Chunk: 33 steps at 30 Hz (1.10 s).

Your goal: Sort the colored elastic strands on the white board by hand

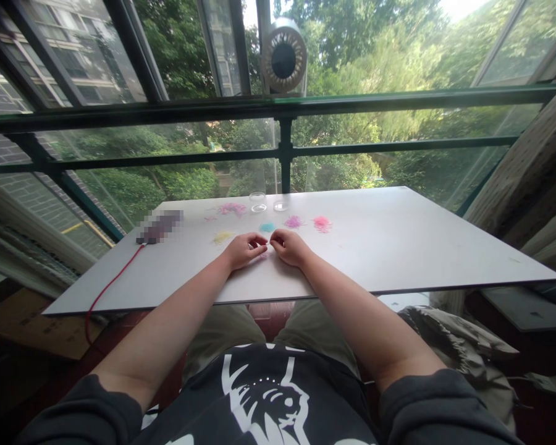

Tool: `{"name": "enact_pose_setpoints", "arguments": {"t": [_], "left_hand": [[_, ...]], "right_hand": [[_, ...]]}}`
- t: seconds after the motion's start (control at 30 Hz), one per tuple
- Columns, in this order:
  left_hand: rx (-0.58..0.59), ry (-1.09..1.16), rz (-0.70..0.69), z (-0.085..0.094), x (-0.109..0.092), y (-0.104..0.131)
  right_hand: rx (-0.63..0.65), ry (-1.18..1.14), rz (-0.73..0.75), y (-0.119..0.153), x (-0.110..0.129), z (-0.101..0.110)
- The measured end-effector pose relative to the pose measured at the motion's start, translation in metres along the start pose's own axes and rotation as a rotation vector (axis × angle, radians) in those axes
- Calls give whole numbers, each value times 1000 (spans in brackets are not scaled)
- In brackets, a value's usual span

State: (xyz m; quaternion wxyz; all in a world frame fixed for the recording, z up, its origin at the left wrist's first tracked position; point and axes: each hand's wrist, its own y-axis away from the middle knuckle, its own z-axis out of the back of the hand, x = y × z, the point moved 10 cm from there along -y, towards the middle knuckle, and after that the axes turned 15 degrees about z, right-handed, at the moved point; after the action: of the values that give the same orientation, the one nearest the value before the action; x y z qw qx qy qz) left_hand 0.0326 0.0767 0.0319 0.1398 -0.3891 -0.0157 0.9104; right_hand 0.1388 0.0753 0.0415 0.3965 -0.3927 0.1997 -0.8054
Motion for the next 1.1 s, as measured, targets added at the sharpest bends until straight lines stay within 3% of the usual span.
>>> {"name": "enact_pose_setpoints", "arguments": {"t": [0.57,0.87,1.1], "left_hand": [[22,-25,-3,-4,2,-1],[19,-20,33,-1,3,0],[27,-29,28,-1,1,1]], "right_hand": [[19,21,59,-1,2,-5],[-106,-9,-72,2,-14,10],[-8,-61,-57,2,-12,-3]]}}
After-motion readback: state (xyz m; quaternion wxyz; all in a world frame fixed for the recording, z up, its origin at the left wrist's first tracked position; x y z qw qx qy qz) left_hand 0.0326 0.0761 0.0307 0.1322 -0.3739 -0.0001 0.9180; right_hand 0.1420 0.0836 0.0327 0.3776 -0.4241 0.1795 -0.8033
